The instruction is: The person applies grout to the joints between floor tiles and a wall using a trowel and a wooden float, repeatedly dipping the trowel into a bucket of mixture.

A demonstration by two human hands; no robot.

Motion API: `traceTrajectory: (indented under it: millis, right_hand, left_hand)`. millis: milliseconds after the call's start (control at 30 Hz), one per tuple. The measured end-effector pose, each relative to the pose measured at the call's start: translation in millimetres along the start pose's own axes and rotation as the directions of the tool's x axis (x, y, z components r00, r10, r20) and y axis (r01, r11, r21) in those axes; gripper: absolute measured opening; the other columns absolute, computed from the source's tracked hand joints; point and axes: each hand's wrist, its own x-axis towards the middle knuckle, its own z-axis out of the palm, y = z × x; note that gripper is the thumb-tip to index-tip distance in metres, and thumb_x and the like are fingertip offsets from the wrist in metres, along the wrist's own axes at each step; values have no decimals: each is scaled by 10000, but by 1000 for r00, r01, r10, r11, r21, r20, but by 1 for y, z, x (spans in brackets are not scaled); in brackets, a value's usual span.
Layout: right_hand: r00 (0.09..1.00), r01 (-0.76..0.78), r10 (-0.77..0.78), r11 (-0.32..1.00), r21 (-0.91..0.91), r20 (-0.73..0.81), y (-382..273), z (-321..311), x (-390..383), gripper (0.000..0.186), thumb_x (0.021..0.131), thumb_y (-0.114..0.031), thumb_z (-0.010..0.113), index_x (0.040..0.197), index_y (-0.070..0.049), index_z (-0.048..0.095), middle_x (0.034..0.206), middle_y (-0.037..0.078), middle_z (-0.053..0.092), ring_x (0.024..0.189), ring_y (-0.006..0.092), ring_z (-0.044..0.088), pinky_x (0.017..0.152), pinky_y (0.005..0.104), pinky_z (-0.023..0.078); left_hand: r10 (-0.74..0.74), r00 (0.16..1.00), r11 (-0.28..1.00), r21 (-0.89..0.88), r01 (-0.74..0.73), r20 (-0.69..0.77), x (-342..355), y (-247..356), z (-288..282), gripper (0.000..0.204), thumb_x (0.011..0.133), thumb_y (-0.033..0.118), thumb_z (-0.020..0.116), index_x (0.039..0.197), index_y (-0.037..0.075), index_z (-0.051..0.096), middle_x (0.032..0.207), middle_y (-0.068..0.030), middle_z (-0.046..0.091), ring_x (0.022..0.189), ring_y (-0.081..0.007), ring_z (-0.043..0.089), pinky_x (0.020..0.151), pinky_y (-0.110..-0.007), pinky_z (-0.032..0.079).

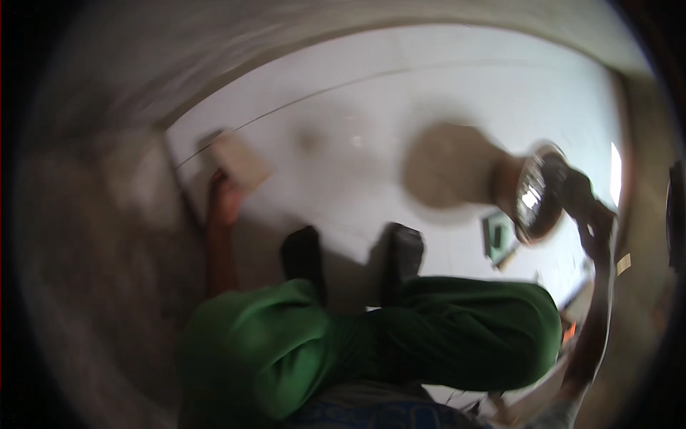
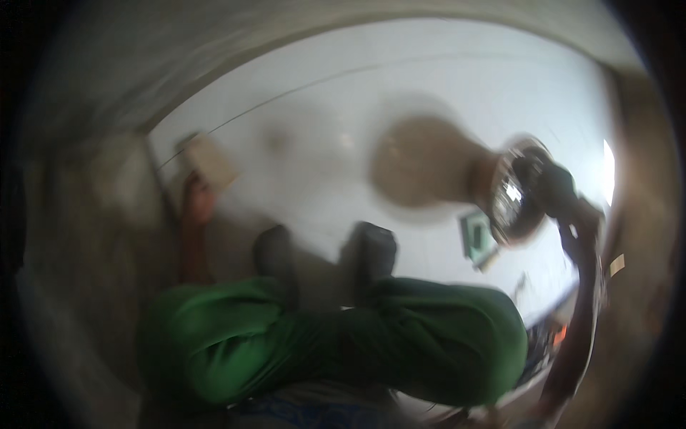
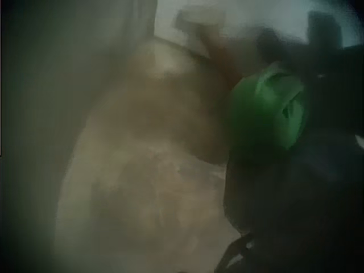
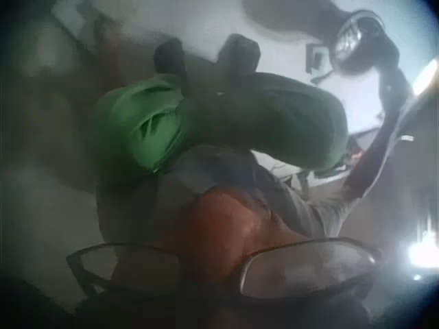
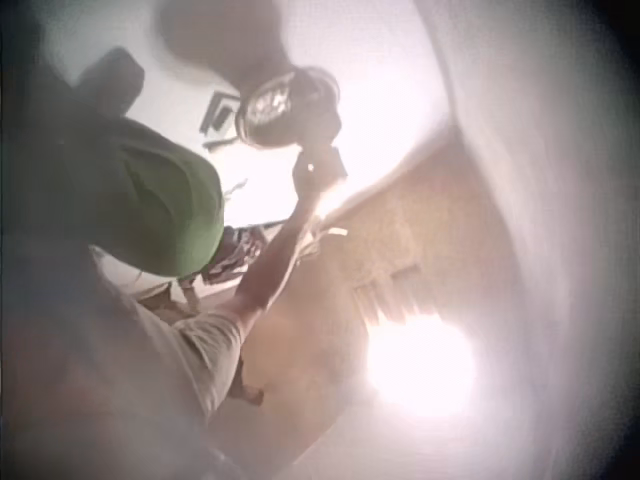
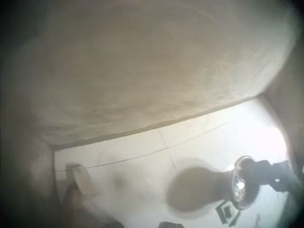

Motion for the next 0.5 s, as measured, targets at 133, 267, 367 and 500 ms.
traceTrajectory:
  millis: [133, 267, 367, 500]
  right_hand:
    - [985, -143, 166, 939, 312, -48, -68, 24, 87, 173, 866, 63, 725, 1034, 34, 699, 921, 193, 703, 785, 380, 692, 706, 400, 555]
    - [972, 233, -224, 914, 333, -66, -187, 68, 259, 123, 893, -31, 766, 1009, -45, 728, 898, 148, 729, 836, 396, 713, 753, 446, 582]
    - [918, 389, -396, 886, 253, -23, -255, 102, 354, 111, 946, -149, 758, 963, -48, 714, 887, 170, 731, 794, 403, 715, 729, 503, 584]
    - [870, 475, -492, 854, 213, 30, -333, 143, 439, 186, 992, -229, 720, 949, -49, 710, 863, 174, 737, 777, 416, 707, 724, 516, 581]
  left_hand:
    - [-26, 976, 992, 117, 52, -217, 12, 30, 53, 411, 1069, 231, 638, 1424, 26, 617, 1307, -66, 696, 1190, -177, 691, 1068, -387, 560]
    - [47, 903, 991, 131, 11, -426, -32, 56, 52, 372, 1096, 248, 607, 1397, 33, 639, 1273, -61, 702, 1157, -157, 695, 1034, -359, 569]
    - [40, 903, 987, 155, 30, -428, -52, 50, 30, 354, 1116, 257, 568, 1375, 32, 658, 1253, -60, 711, 1120, -137, 697, 992, -345, 570]
    - [115, 904, 928, 369, 50, -412, -99, 29, 40, 341, 1112, 232, 553, 1363, 31, 666, 1188, -30, 717, 1048, -112, 683, 923, -326, 559]
